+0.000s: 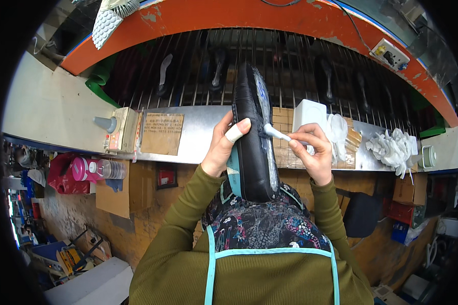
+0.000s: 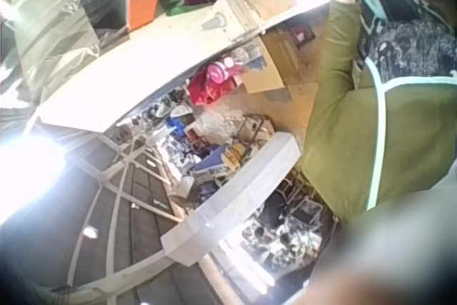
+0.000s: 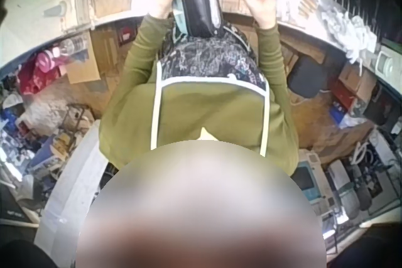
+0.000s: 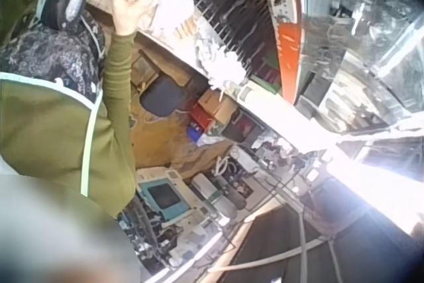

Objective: The person holds a black shoe and repeatedly applies a white substance to the sole and sides using a small brush. They rotate the shoe to reach different areas and continue brushing throughout the clip.

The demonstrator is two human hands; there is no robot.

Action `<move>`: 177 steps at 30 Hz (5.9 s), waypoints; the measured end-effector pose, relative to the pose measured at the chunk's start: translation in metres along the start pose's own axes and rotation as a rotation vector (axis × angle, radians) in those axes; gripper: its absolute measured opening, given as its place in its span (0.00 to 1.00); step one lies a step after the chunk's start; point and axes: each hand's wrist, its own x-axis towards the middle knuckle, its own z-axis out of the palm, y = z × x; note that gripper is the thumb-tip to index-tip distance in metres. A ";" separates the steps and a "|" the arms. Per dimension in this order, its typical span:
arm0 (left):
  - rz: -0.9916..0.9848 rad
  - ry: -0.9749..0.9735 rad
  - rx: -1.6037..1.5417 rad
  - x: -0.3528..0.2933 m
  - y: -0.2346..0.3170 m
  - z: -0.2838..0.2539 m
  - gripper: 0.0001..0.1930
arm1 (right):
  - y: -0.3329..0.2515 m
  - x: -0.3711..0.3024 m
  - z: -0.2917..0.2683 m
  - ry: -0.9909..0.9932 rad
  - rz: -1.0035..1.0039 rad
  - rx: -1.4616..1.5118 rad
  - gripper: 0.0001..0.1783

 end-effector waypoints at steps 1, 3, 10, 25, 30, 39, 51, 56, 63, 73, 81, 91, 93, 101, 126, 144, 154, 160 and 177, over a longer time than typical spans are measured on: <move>-0.010 -0.003 -0.006 0.002 0.001 -0.001 0.29 | 0.001 -0.002 0.000 -0.011 0.011 -0.004 0.08; 0.019 -0.003 0.000 0.009 0.003 -0.004 0.29 | 0.003 -0.003 -0.001 -0.018 0.017 0.006 0.08; 0.033 0.047 0.032 0.020 0.005 -0.011 0.34 | 0.000 -0.015 0.000 -0.024 -0.003 0.019 0.08; -0.049 0.040 0.008 0.034 0.004 -0.018 0.28 | -0.005 -0.037 -0.002 -0.004 -0.027 -0.013 0.08; -0.139 0.041 -0.102 0.043 -0.004 -0.018 0.26 | -0.006 -0.039 -0.006 -0.002 -0.042 -0.036 0.08; -0.354 -0.099 -0.333 0.054 -0.019 -0.018 0.27 | -0.010 -0.026 -0.017 -0.046 -0.107 -0.096 0.08; -0.509 -0.142 -0.476 0.048 -0.027 -0.002 0.31 | -0.020 0.001 -0.025 -0.138 -0.193 -0.124 0.09; -0.560 -0.342 -0.533 0.041 -0.038 -0.003 0.30 | -0.022 0.010 -0.027 -0.177 -0.210 -0.104 0.09; -0.757 -0.707 -0.733 0.036 -0.057 -0.007 0.32 | -0.018 0.024 -0.026 -0.268 -0.245 -0.074 0.10; -1.011 -1.169 -1.060 0.011 -0.098 0.009 0.27 | -0.013 0.054 -0.016 -0.565 -0.290 0.047 0.10; -1.335 -1.412 -1.218 0.009 -0.106 0.017 0.35 | -0.011 0.077 -0.006 -0.799 -0.266 0.095 0.10; -1.269 -1.306 -1.255 -0.005 -0.120 0.005 0.37 | -0.007 0.080 -0.039 -0.865 -0.111 0.000 0.09; -1.182 -1.208 -1.231 -0.010 -0.124 0.002 0.37 | 0.012 0.064 -0.061 -0.597 -0.082 0.013 0.08; -0.537 -0.590 -0.971 0.005 -0.098 -0.051 0.39 | 0.130 -0.085 -0.102 0.280 0.632 -0.140 0.11; -0.175 -0.250 -0.286 0.064 -0.091 -0.023 0.53 | 0.051 -0.013 -0.058 0.200 0.182 0.189 0.10; -0.144 -0.263 -0.413 0.061 -0.073 -0.020 0.50 | 0.008 0.061 -0.035 0.492 -0.390 -0.783 0.09; -0.133 -0.182 -0.473 0.056 -0.069 -0.017 0.50 | 0.009 -0.004 0.002 0.440 -0.368 -0.743 0.10; -0.164 -0.124 -0.404 0.056 -0.076 -0.009 0.49 | 0.021 0.060 -0.012 0.481 -0.383 -0.827 0.07; -0.195 -0.135 -0.404 0.069 -0.088 -0.009 0.47 | -0.013 -0.027 -0.014 0.097 -0.105 -0.742 0.06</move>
